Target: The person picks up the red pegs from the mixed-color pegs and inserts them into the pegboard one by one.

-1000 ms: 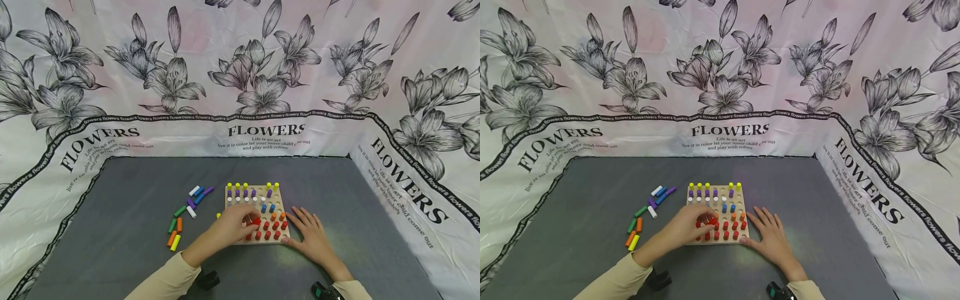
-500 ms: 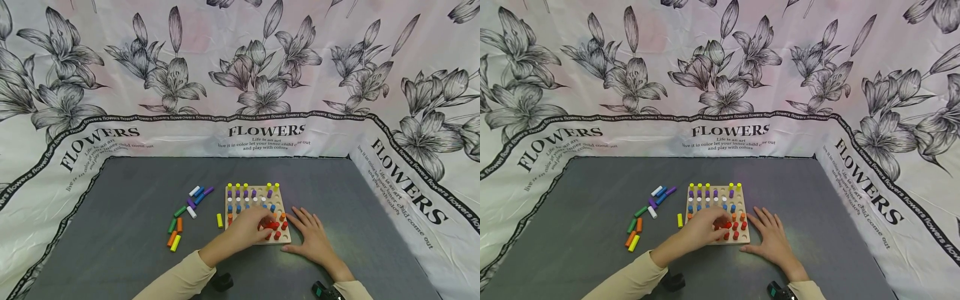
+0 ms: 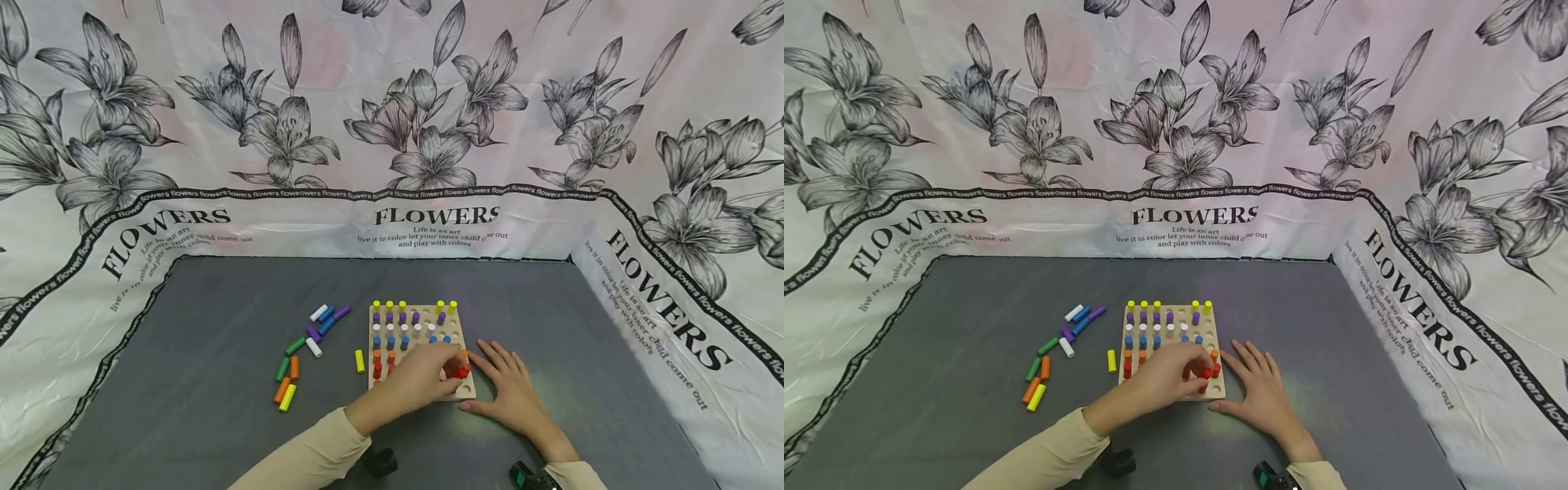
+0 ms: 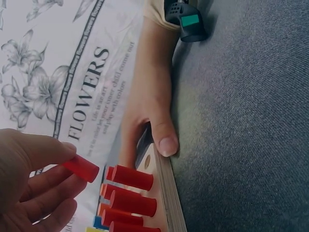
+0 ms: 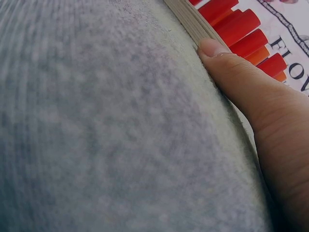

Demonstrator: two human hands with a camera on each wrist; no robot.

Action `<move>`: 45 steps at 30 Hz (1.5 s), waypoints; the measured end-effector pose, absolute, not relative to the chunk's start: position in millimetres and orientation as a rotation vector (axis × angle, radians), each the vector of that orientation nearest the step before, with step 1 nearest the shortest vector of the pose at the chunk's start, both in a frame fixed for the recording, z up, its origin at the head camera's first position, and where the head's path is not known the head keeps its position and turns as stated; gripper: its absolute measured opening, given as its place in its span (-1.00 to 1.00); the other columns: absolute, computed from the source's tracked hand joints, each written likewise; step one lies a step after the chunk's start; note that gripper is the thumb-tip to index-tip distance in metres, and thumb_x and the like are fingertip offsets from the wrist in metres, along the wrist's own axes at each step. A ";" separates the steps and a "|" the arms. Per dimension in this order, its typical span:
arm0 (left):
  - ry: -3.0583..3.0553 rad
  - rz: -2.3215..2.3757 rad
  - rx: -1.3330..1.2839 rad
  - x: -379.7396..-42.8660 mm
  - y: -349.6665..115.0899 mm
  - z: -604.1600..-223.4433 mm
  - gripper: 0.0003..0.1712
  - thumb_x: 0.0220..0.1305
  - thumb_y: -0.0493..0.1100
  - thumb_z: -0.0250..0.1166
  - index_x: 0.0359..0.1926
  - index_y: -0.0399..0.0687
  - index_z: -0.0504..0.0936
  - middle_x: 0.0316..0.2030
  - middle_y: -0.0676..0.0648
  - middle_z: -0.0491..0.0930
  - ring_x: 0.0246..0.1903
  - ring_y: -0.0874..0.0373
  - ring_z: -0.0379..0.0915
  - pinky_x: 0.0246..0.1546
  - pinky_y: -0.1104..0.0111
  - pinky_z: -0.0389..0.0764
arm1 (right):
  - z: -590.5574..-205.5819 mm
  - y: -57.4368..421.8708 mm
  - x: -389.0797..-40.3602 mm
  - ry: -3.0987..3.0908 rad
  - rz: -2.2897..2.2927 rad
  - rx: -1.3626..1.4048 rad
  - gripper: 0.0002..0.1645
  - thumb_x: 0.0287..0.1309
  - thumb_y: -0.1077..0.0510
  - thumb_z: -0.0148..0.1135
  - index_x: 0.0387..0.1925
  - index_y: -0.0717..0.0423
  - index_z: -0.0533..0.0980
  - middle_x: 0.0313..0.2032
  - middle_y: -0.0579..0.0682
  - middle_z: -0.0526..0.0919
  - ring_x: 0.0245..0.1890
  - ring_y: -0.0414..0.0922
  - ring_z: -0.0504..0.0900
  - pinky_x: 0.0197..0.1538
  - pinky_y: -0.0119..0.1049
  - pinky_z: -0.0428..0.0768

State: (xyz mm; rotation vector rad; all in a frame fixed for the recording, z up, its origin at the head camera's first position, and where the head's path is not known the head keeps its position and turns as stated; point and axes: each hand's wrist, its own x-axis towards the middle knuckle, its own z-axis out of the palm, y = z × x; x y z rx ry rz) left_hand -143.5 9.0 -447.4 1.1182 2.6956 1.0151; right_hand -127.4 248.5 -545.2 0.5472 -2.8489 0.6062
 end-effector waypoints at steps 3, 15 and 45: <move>2.679 1.035 1.110 -144.4 11.9 -450.2 -0.83 0.25 -0.15 0.39 -0.16 0.06 0.61 -0.26 0.13 0.67 -0.28 0.36 0.57 -0.30 0.65 0.50 | -545.3 248.3 -126.4 -2.853 0.609 0.544 0.09 -0.17 -0.44 0.45 0.40 -0.17 0.35 0.48 0.08 0.25 0.48 0.23 0.10 0.37 0.38 -0.01; 2.680 1.032 1.121 -146.0 23.4 -456.3 -0.83 0.26 -0.16 0.38 -0.15 0.06 0.59 -0.27 0.11 0.65 -0.29 0.28 0.60 -0.33 0.65 0.48 | -545.1 248.9 -127.6 -2.850 0.610 0.541 0.09 -0.21 -0.44 0.46 0.38 -0.20 0.37 0.48 0.06 0.25 0.49 0.21 0.09 0.38 0.38 -0.02; 2.779 0.845 1.256 -146.9 38.0 -475.4 -0.83 0.22 -0.11 0.42 -0.19 0.10 0.62 -0.35 0.15 0.67 -0.41 0.44 0.49 -0.38 0.70 0.42 | -543.9 249.6 -127.1 -2.857 0.616 0.540 0.07 -0.18 -0.43 0.46 0.37 -0.14 0.39 0.48 0.09 0.25 0.49 0.23 0.11 0.39 0.37 -0.02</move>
